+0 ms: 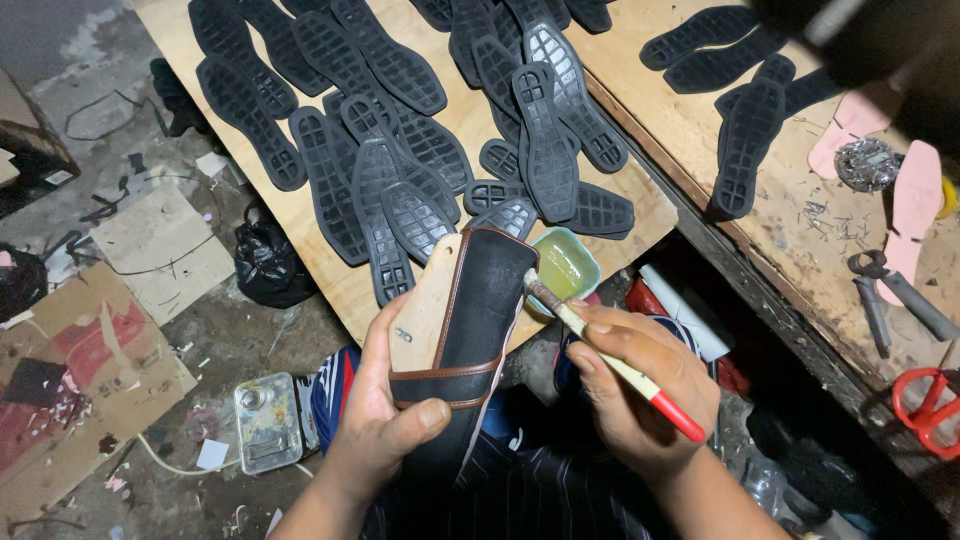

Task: The person sits on the floor of a shoe workshop holding a black shoe with a pink insole and uses a brush to apply yellow glue from a small container onto the sole edge and upper rim of the shoe, rotating the shoe to coat different sections.

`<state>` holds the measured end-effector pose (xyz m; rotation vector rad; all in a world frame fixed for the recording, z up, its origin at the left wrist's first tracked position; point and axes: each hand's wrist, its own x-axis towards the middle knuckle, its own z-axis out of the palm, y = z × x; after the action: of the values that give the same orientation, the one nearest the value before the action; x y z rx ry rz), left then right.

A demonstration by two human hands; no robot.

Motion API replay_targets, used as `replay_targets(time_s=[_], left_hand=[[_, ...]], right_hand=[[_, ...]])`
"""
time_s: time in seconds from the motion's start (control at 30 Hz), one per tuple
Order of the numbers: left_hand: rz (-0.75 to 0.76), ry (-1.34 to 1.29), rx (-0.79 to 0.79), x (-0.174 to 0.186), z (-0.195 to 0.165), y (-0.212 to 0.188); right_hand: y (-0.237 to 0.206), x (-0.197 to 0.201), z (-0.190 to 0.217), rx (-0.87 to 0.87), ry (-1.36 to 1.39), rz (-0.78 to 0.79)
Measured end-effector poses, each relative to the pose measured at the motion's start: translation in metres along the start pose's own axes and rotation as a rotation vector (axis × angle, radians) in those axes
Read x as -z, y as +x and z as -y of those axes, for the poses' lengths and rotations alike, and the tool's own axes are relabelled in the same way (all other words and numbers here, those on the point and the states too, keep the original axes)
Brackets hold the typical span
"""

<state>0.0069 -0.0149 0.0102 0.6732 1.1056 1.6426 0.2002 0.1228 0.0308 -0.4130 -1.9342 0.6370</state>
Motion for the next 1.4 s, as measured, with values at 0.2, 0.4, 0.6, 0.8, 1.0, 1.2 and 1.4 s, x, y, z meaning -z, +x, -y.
replay_targets(time_s=[0.2,0.4,0.6,0.8,1.0,1.2,1.4], left_hand=[[-0.015,-0.034,0.03,-0.002,-0.001,-0.001],[-0.012,-0.029,0.006,-0.004,-0.003,0.0],[-0.017,-0.087,-0.012,-0.007,0.0,0.001],[-0.003,-0.112,-0.019,-0.014,0.004,0.004],[-0.019,-0.161,-0.014,-0.013,-0.004,0.004],[0.034,-0.168,0.009,-0.012,-0.009,0.0],[-0.022,-0.071,0.002,-0.009,-0.011,-0.001]], right_hand=[[0.003,0.001,0.003,-0.007,0.031,0.039],[-0.002,0.003,0.0,0.007,0.094,0.095],[-0.016,-0.002,-0.003,-0.238,0.189,-0.047],[-0.009,-0.005,0.0,-0.001,-0.05,-0.041],[0.0,0.005,0.01,-0.087,0.12,0.112],[0.0,0.005,0.006,-0.078,0.057,-0.026],[0.001,0.011,0.006,-0.096,0.138,0.053]])
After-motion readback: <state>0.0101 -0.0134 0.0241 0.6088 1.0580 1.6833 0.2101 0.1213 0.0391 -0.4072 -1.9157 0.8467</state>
